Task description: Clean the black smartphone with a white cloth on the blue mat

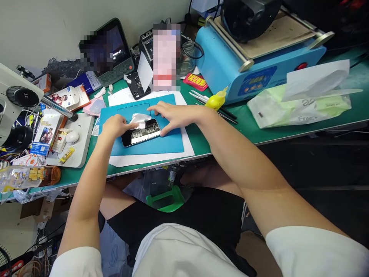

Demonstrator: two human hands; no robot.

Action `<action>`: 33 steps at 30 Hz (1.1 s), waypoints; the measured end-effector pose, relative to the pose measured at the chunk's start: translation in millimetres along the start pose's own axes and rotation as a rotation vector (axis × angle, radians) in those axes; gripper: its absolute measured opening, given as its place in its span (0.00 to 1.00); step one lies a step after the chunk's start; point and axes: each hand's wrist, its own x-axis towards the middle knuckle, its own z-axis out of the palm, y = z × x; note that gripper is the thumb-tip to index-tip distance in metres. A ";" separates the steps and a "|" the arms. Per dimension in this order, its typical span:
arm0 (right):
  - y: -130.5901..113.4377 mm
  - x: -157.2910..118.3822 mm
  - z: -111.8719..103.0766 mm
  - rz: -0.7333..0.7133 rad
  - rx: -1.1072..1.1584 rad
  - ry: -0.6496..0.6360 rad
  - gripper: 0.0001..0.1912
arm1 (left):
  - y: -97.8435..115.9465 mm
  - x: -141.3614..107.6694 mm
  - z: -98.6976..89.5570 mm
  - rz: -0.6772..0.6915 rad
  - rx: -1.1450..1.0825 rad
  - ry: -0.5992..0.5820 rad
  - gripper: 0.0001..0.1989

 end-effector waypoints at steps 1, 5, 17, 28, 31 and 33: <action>1.4 0.1 0.6 -0.003 -0.006 0.003 0.57 | -6.8 -2.3 -0.2 -0.003 0.002 0.008 0.29; 4.9 -0.1 2.8 -0.015 -0.035 -0.003 0.56 | -29.9 -8.6 -1.3 -0.026 0.007 0.014 0.30; 3.7 0.0 1.4 -0.008 -0.056 -0.025 0.54 | -69.7 -13.7 3.7 0.041 -0.056 -0.020 0.30; 0.2 -0.7 0.7 0.017 -0.033 -0.029 0.55 | -57.3 -46.0 10.7 0.061 0.015 -0.042 0.29; 0.1 -0.3 0.4 0.008 -0.026 -0.032 0.55 | -50.9 -50.0 9.8 0.062 0.053 -0.033 0.29; 1.0 0.2 0.3 -0.003 -0.032 -0.032 0.54 | -47.0 -51.9 9.7 0.067 0.075 -0.021 0.29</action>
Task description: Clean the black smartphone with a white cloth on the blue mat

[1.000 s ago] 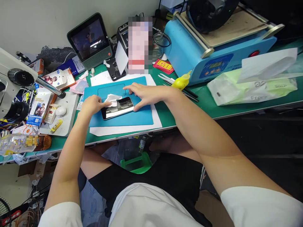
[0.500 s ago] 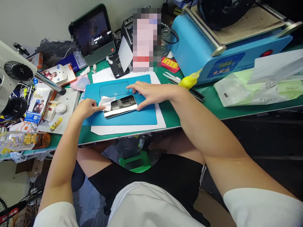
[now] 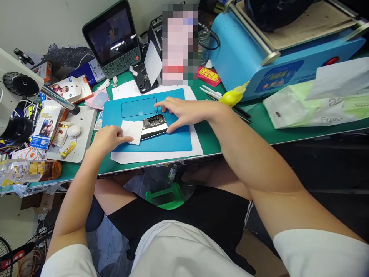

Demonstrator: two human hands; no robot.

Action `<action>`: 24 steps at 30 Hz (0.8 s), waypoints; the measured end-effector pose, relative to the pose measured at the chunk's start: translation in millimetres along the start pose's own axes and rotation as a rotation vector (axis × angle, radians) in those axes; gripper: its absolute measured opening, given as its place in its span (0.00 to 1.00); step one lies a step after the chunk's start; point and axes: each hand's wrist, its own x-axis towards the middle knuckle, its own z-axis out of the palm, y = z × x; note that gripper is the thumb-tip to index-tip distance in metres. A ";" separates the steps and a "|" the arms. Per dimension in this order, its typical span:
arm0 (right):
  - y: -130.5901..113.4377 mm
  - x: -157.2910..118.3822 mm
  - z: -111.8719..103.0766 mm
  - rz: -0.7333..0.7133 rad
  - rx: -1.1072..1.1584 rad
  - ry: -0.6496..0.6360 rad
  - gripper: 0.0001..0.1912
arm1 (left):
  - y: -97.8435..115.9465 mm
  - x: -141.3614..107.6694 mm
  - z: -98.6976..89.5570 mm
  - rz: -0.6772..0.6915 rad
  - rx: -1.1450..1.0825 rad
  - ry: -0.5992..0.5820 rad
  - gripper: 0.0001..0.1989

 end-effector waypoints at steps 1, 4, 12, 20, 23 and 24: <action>0.6 0.2 0.0 -0.005 -0.001 0.001 0.54 | 1.4 -0.8 0.2 0.003 0.008 0.003 0.29; 1.9 0.5 -0.2 -0.007 0.011 0.003 0.52 | 1.9 -2.7 1.9 0.022 0.010 0.005 0.29; -7.2 -1.6 -4.3 0.014 0.005 -0.001 0.54 | 12.2 -0.2 -0.3 0.062 0.036 0.032 0.29; -8.3 -1.4 -3.9 0.004 -0.004 -0.007 0.54 | 64.0 15.6 1.1 0.108 0.086 0.044 0.25; -6.8 -0.2 -3.3 -0.013 0.010 0.000 0.53 | 83.7 20.1 3.7 0.141 0.113 0.034 0.25; -6.6 0.1 -3.2 -0.017 0.010 0.000 0.53 | 89.6 21.2 4.4 0.153 0.120 0.029 0.25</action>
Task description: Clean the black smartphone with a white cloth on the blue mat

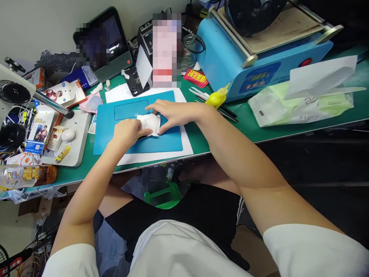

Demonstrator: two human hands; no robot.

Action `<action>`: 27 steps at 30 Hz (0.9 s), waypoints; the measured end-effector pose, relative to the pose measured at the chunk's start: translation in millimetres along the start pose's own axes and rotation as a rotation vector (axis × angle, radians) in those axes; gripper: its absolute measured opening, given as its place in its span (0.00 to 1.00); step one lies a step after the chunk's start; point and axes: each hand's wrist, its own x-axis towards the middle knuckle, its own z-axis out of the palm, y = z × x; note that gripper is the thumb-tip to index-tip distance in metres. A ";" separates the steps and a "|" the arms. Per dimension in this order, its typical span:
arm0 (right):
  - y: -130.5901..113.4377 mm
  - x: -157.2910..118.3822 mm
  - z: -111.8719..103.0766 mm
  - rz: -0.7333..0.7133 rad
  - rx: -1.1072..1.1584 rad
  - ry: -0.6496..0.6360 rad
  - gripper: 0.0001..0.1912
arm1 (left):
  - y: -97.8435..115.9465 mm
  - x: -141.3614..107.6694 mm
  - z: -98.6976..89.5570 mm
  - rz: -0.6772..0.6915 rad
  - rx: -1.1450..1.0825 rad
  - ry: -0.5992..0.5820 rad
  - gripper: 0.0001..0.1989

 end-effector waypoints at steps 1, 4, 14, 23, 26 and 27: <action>0.0 0.3 -0.1 -0.003 -0.003 -0.001 0.53 | 5.2 1.8 0.1 0.011 0.005 -0.005 0.25; -0.1 0.4 -0.3 -0.015 -0.023 -0.006 0.53 | 18.0 6.3 0.2 0.023 0.013 -0.012 0.24; 3.8 1.2 0.6 -0.048 -0.001 0.008 0.55 | 30.7 27.6 -6.0 -0.052 -0.026 0.057 0.27; 6.0 -0.5 3.6 -0.014 -0.012 0.008 0.55 | -7.6 35.3 -7.4 -0.133 -0.052 0.079 0.29; 6.6 -1.4 4.1 -0.008 -0.011 0.007 0.54 | -34.9 31.9 -2.7 -0.166 -0.047 0.076 0.27; 6.3 -1.7 4.0 0.000 -0.011 0.005 0.54 | -44.9 29.8 -0.3 -0.153 -0.045 0.080 0.25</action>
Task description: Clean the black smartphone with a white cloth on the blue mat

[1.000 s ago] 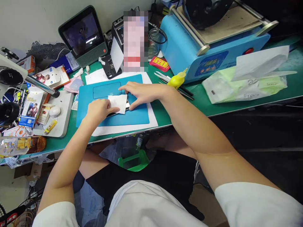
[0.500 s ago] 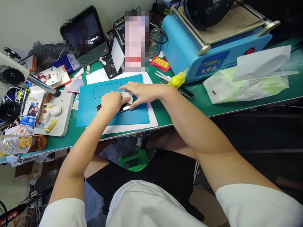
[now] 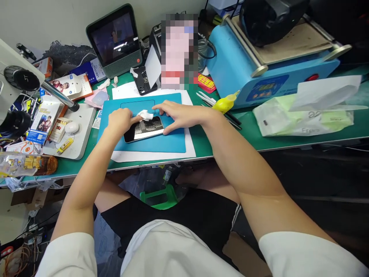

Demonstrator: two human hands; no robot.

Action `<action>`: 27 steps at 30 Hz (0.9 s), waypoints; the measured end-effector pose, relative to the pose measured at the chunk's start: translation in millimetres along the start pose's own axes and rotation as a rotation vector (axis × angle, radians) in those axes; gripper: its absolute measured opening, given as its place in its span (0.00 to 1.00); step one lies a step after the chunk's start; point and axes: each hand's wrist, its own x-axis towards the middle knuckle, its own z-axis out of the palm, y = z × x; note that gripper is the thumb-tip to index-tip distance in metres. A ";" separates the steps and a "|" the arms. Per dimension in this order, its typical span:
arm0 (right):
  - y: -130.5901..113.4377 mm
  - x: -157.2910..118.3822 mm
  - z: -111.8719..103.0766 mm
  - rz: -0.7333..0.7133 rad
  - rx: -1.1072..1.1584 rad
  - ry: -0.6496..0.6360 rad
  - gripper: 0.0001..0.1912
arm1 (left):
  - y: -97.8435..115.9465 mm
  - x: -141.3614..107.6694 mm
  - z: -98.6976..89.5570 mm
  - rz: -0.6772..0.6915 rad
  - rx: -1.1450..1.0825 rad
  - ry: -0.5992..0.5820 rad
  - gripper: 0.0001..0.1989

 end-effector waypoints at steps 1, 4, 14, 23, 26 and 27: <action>-0.4 -0.3 -0.2 0.009 -0.003 -0.004 0.54 | -10.2 -1.2 2.2 0.034 -0.002 0.004 0.23; -2.6 -1.2 -1.1 0.035 -0.016 -0.020 0.53 | -35.9 -7.4 9.3 0.171 -0.045 0.019 0.22; -1.7 -3.7 -0.1 0.061 -0.014 -0.041 0.55 | -73.2 -22.3 7.2 0.143 -0.213 -0.102 0.24; 0.1 -2.9 0.9 0.047 -0.006 -0.014 0.54 | -72.8 -61.2 -6.0 0.263 -0.174 0.172 0.19; 2.1 -1.2 1.8 0.037 0.000 0.008 0.54 | -53.5 -79.5 16.9 0.417 -0.105 0.231 0.29; 2.6 -0.6 2.0 0.036 -0.001 0.010 0.54 | -47.1 -84.7 27.8 0.459 -0.084 0.188 0.33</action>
